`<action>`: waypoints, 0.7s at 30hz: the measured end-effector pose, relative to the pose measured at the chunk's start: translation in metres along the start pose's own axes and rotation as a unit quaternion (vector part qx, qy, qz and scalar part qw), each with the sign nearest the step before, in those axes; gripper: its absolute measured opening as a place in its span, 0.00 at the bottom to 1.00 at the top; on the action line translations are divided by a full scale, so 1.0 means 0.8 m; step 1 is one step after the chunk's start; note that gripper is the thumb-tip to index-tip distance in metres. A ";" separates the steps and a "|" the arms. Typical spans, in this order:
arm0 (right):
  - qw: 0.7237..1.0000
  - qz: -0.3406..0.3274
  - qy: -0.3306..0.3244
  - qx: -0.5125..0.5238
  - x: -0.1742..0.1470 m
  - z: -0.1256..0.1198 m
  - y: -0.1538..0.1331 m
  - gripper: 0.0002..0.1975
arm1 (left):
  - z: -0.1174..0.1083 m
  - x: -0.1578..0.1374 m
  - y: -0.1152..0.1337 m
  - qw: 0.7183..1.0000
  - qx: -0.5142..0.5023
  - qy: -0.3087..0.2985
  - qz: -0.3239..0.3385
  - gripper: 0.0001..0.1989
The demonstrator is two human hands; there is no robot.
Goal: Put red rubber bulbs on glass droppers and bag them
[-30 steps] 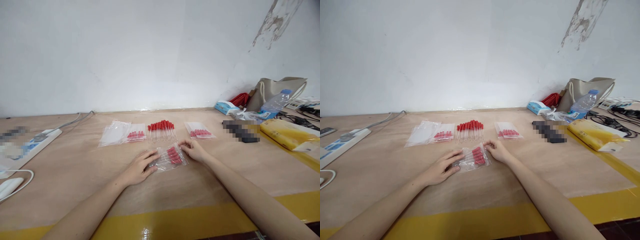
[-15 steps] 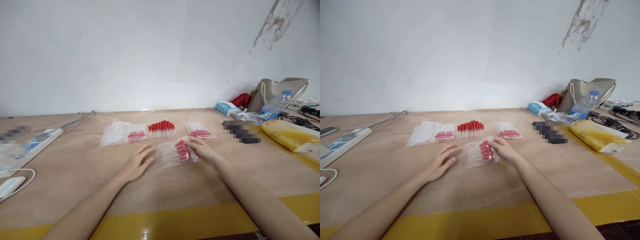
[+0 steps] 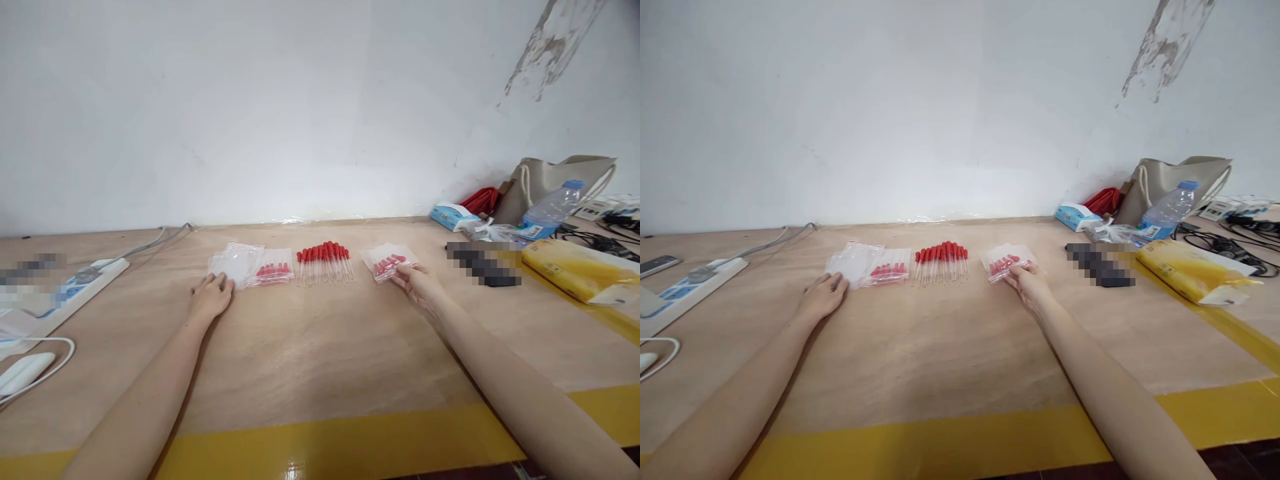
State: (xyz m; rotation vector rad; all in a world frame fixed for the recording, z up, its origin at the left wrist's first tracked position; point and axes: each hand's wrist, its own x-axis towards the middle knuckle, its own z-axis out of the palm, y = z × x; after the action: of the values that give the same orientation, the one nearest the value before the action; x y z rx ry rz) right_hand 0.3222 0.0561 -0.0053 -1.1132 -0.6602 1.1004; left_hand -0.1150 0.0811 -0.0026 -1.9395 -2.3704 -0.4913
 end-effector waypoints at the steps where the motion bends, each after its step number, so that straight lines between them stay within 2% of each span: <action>1: 1.000 0.001 0.008 -0.022 -0.001 -0.001 0.002 0.10 | 0.000 0.001 0.000 1.000 -0.002 0.001 0.001 0.20; 4: 0.989 -0.021 0.046 -0.142 -0.001 -0.012 0.005 0.17 | 0.000 0.003 -0.002 1.000 -0.014 0.007 -0.009 0.18; 6: 0.967 -0.072 0.062 -0.237 0.001 -0.022 0.005 0.19 | 0.000 0.004 -0.005 0.999 -0.026 0.016 -0.018 0.19; 10: 0.906 -0.205 0.122 -0.350 0.002 -0.033 0.007 0.16 | -0.002 0.003 -0.008 0.996 -0.060 0.051 -0.039 0.19; 12: 0.887 -0.248 0.121 -0.370 -0.003 -0.028 0.008 0.14 | -0.006 -0.001 -0.005 0.992 -0.083 0.088 -0.034 0.19; 15: 0.863 -0.314 0.059 -0.392 -0.015 -0.007 0.010 0.09 | -0.019 -0.012 0.009 0.979 -0.126 0.161 0.012 0.19; 17: 0.835 -0.343 -0.009 -0.430 -0.022 0.013 0.010 0.06 | -0.031 -0.024 0.023 0.966 -0.158 0.198 0.049 0.18; 19: 0.808 -0.341 -0.065 -0.477 -0.023 0.034 0.012 0.05 | -0.044 -0.039 0.039 0.937 -0.223 0.248 0.104 0.17; 21: 0.795 -0.307 -0.087 -0.515 -0.019 0.054 0.014 0.06 | -0.053 -0.056 0.056 0.914 -0.264 0.284 0.120 0.16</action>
State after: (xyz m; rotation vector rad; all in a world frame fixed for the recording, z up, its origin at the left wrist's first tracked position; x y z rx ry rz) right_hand 0.2754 0.0587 0.0010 -1.5206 -1.7528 0.1948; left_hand -0.0691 0.0350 0.0376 -1.8557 -1.7126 -1.5517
